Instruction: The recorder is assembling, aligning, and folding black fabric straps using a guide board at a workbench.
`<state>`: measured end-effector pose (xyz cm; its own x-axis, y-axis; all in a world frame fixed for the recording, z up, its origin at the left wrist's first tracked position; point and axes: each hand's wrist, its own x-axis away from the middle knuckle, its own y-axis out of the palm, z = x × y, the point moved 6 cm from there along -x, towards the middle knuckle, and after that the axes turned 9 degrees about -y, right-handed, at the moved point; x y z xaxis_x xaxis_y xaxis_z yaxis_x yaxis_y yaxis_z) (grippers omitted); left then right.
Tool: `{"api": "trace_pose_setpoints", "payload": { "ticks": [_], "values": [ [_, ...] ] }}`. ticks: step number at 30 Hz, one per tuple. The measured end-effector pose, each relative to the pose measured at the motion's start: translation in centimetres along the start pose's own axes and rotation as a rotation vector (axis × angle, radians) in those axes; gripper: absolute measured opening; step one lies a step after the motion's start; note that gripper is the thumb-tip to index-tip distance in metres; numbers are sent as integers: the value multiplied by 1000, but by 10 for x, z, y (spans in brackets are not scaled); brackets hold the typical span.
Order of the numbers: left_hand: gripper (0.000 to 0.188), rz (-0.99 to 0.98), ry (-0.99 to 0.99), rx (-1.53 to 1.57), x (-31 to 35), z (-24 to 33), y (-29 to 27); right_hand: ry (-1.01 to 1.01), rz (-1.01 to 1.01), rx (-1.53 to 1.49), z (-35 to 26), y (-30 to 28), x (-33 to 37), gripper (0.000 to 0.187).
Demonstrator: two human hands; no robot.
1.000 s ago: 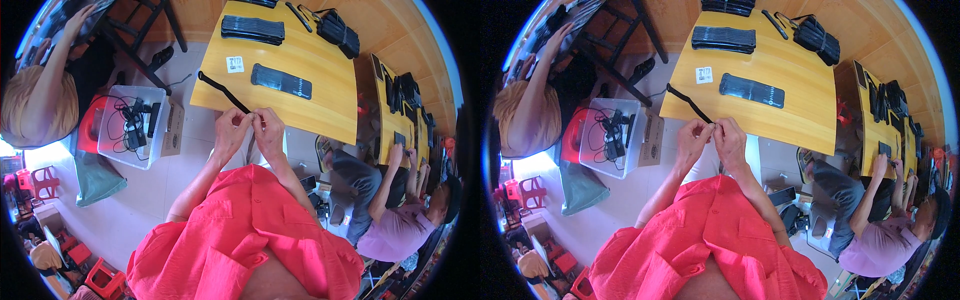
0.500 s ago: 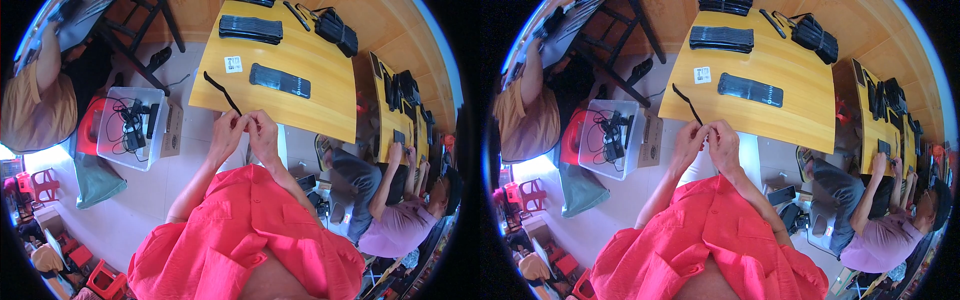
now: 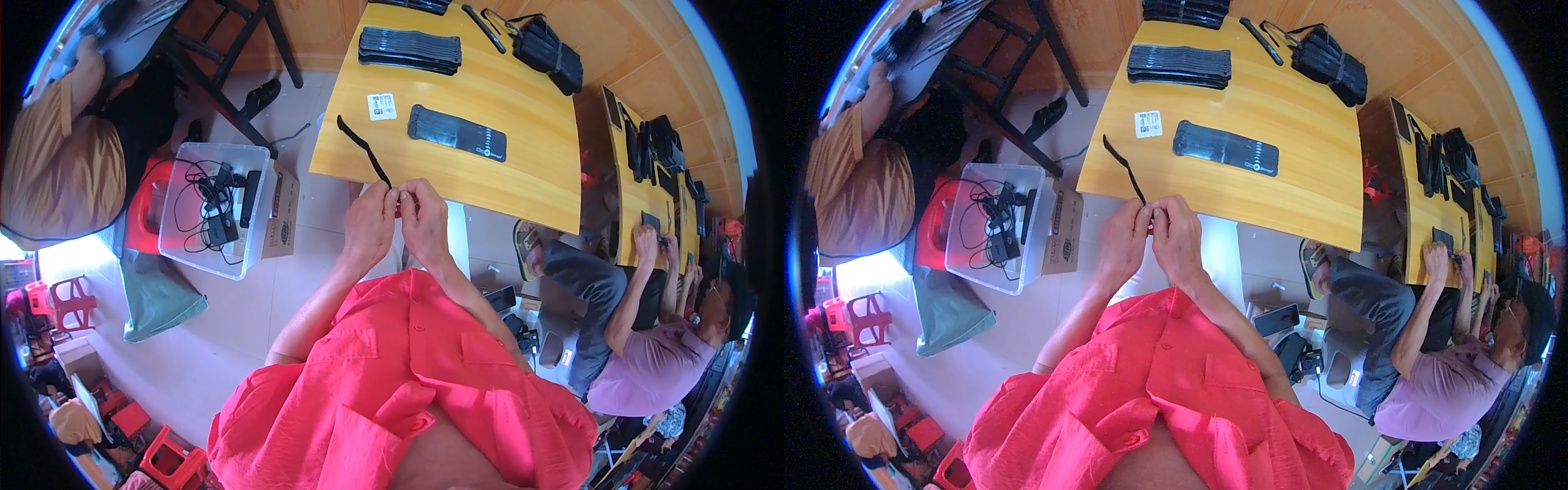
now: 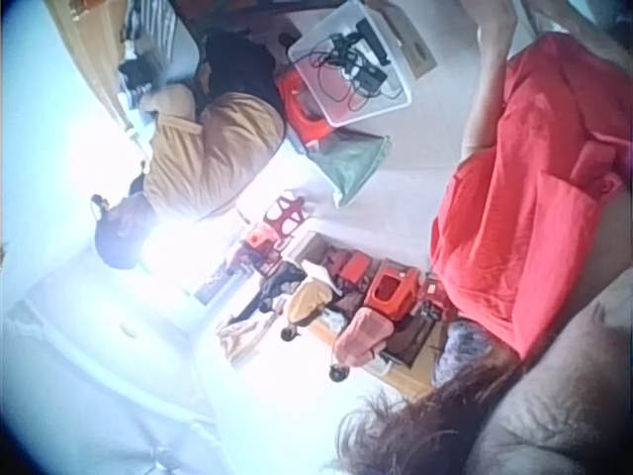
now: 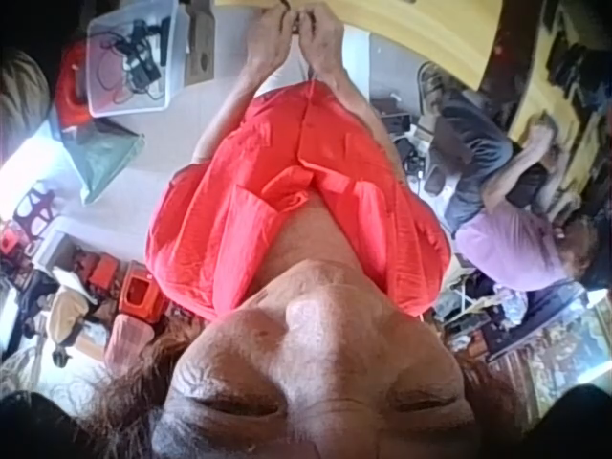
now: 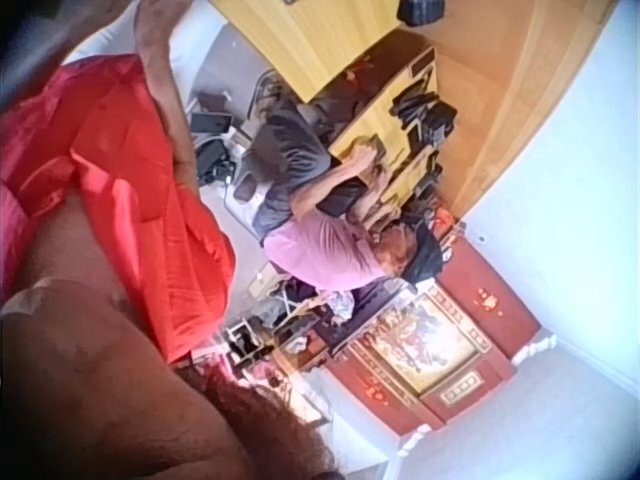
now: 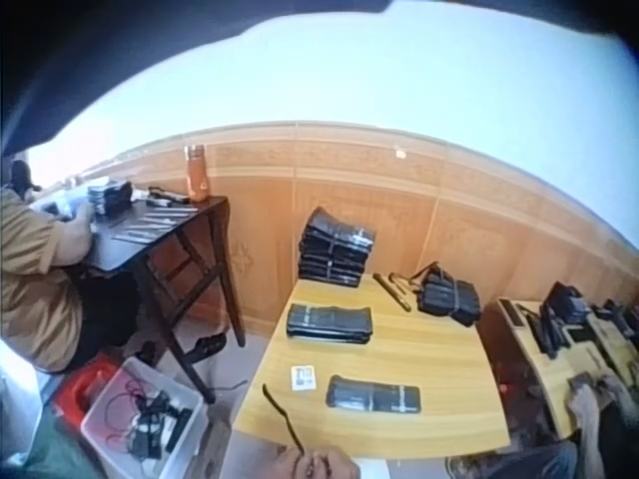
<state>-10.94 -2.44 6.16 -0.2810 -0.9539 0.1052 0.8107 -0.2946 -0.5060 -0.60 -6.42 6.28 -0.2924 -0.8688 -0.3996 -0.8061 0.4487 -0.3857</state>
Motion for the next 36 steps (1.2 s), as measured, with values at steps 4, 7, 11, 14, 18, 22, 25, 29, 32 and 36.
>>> {"api": "trace_pose_setpoints", "payload": {
  "ticks": [4, 7, 11, 14, 18, 22, 25, 29, 32, 36],
  "values": [
    [22, 39, 63, -95, -3, 3, -2, 49, 18, -78, -2, 1, -2, 4],
    [19, 14, 80, -35, -5, 5, -2, 164, 50, -158, 4, 2, 0, 5],
    [20, -7, 40, -3, -9, 2, -1, 116, 60, -59, 6, 1, 0, 6],
    [21, 18, 68, -2, -10, 4, -1, 83, 74, -25, 6, 0, -1, 5],
    [19, 14, 103, 126, -13, -6, 3, 63, 68, 0, 1, -2, -3, 5],
    [18, 11, 150, 197, -16, -5, 5, 201, 62, -141, 11, -1, -2, 6],
    [17, 3, 189, 143, -18, 0, 6, 222, 50, -205, 19, 1, -1, 8],
    [16, 5, 223, 103, -17, 7, 4, 243, 133, -225, 12, -5, -4, 7],
    [15, -60, 16, 340, -16, -1, 7, 136, 184, -136, 10, -8, -5, 5],
    [13, -67, -45, 550, -15, -14, 6, -81, 187, 61, -9, -9, -9, 4]
  ]
}}
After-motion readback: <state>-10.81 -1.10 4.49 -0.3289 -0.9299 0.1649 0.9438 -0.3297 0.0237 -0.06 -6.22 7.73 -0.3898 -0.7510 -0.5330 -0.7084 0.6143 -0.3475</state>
